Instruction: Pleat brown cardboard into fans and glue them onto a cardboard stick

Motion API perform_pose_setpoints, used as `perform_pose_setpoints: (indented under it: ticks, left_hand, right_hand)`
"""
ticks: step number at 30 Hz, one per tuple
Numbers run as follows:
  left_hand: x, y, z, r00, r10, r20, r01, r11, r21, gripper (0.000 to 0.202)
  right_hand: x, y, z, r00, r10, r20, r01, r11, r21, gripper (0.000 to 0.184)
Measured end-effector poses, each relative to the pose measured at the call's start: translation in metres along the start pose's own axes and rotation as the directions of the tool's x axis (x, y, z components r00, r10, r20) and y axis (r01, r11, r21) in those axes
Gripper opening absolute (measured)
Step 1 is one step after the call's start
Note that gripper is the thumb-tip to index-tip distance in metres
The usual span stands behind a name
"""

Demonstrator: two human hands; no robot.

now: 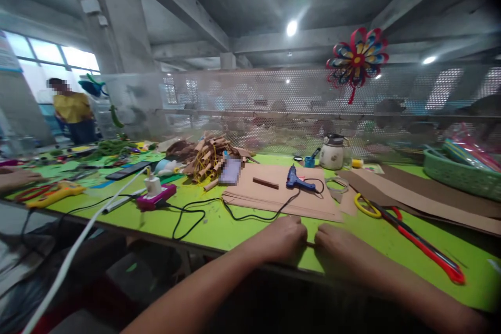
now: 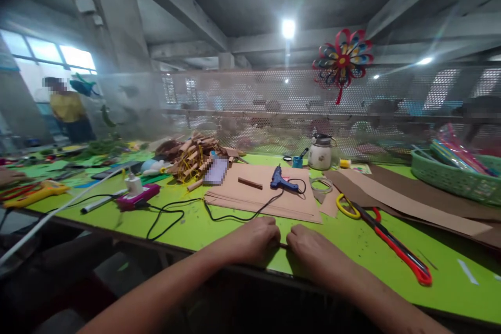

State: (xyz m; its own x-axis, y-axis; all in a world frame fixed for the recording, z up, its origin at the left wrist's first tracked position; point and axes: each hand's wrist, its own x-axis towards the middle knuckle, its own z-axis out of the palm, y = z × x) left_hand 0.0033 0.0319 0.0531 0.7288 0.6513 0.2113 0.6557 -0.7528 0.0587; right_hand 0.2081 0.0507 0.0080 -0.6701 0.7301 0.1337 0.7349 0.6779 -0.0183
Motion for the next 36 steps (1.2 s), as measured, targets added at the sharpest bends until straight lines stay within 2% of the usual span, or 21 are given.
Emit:
perform_pose_setpoints:
  ticks: [7,10,14,20,27,36]
  left_hand:
    - [-0.002,0.0,-0.006,0.998,0.023,0.054,-0.025,0.999,0.034,0.007]
    - [-0.005,0.002,-0.008,0.999,0.018,0.05,-0.021,0.997,0.079,0.007]
    - [-0.008,0.001,-0.007,0.998,-0.044,0.035,0.04,0.991,0.13,0.011]
    - [-0.011,0.001,-0.006,0.999,-0.051,-0.003,0.051,0.971,0.233,0.013]
    - [-0.009,0.0,-0.007,0.998,-0.062,0.015,0.06,0.989,0.138,0.016]
    - [-0.008,-0.004,-0.015,0.998,0.02,0.066,-0.024,0.998,0.056,0.018]
  right_hand:
    - [-0.003,-0.006,-0.027,0.995,-0.088,0.046,0.086,0.995,0.041,0.009]
    - [-0.008,-0.01,-0.036,0.995,-0.085,0.046,0.083,0.995,0.054,0.009]
    - [-0.012,-0.016,-0.048,0.994,-0.075,0.075,0.071,0.996,0.058,0.012]
    - [-0.011,-0.019,-0.052,0.997,-0.018,0.08,0.016,1.0,0.027,0.014]
    - [-0.014,-0.016,-0.06,0.989,-0.059,0.132,0.055,0.998,0.035,0.011]
    - [-0.014,-0.014,-0.069,0.974,-0.096,0.204,0.095,0.995,0.015,0.012]
